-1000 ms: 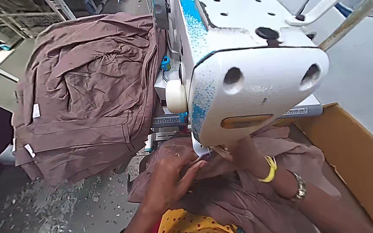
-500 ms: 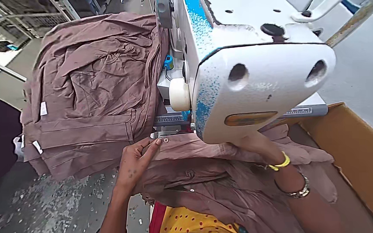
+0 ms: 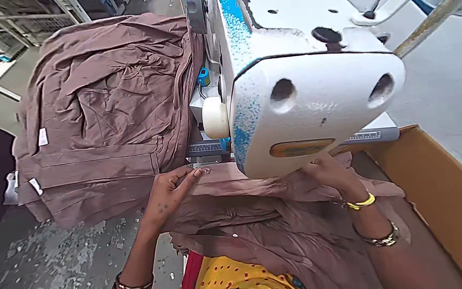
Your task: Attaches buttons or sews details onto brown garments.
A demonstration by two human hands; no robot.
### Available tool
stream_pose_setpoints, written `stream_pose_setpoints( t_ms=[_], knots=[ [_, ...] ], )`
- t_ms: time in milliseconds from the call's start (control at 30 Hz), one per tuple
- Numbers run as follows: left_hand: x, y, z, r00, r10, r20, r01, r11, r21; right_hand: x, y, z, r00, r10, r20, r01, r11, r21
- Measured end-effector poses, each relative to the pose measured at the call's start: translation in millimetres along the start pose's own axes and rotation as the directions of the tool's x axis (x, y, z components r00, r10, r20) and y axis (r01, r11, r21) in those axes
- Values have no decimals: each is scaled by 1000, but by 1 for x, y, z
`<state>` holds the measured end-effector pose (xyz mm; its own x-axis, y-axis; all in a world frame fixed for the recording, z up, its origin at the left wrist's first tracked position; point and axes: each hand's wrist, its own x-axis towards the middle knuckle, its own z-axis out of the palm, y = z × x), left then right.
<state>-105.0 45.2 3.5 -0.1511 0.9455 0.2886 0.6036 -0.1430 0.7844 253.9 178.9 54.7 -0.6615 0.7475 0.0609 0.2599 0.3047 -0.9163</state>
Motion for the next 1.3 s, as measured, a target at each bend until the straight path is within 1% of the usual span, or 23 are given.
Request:
stream_pose_setpoints(
  t_ms=[200,267,300,333,367,400,433,467,500,533,567,633,667,733,800,867,967,1000,1067,1167,1233,1267,1300],
  knots=[
    [7,5,-2,999,46,27,-47,998,36,-1,8,-6,1000,-4,17,6,994,-107],
    [7,3,0,998,55,30,-57,996,71,-7,16,-17,999,14,42,-9,993,-118],
    [7,1,1,997,69,21,-71,989,127,-12,23,-28,999,39,30,-35,991,-128],
    [6,0,4,995,97,-2,-94,971,219,-18,31,-44,997,75,-19,-77,985,-156],
    [6,-1,9,989,146,-32,-128,939,320,-25,40,-61,987,117,-113,-139,968,-208],
    [6,0,16,980,191,-47,-157,901,404,-30,47,-77,960,141,-243,-213,928,-304],
    [7,3,24,974,224,-40,-183,874,450,-31,51,-87,914,121,-387,-297,849,-437],
    [8,8,32,972,235,-15,-204,874,442,-29,51,-88,868,58,-493,-352,772,-530],
    [8,15,41,976,219,15,-208,900,383,-23,49,-81,839,-21,-544,-359,729,-583],
    [8,24,51,983,178,42,-182,939,290,-14,45,-70,834,-100,-543,-325,706,-629],
    [8,33,59,992,107,66,-117,979,167,-4,39,-56,849,-144,-509,-281,694,-663],
    [10,51,71,991,-67,115,73,996,-48,18,35,-31,882,-208,-422,-203,640,-741],
    [11,57,74,984,-130,121,142,985,-99,28,37,-22,889,-250,-384,-167,605,-779],
    [13,61,77,976,-193,99,206,967,-147,42,41,-12,908,-267,-324,-133,550,-825],
    [13,57,80,979,-194,70,203,962,-181,48,45,-10,919,-252,-304,-137,519,-844],
    [11,58,83,977,-205,62,214,952,-218,45,48,-10,891,-307,-335,-130,534,-836],
    [8,68,85,959,-279,48,282,920,-272,31,49,-13,800,-398,-449,-105,643,-759],
    [8,70,86,956,-291,44,292,915,-277,26,49,-15,778,-397,-487,-105,682,-724],
    [11,72,85,948,-316,44,315,906,-283,17,41,-17,760,-381,-527,-95,737,-669],
    [17,69,86,949,-312,39,312,915,-256,12,19,-10,765,-361,-534,-57,788,-614],
    [17,66,86,963,-270,5,268,951,-154,14,4,3,764,-407,-501,4,780,-626],
    [13,67,84,978,-210,-16,208,974,-86,14,-2,12,755,-474,-453,62,740,-670],
    [7,70,79,994,-104,-14,104,994,-37,12,-6,22,738,-567,-367,142,662,-736]
  ],
)
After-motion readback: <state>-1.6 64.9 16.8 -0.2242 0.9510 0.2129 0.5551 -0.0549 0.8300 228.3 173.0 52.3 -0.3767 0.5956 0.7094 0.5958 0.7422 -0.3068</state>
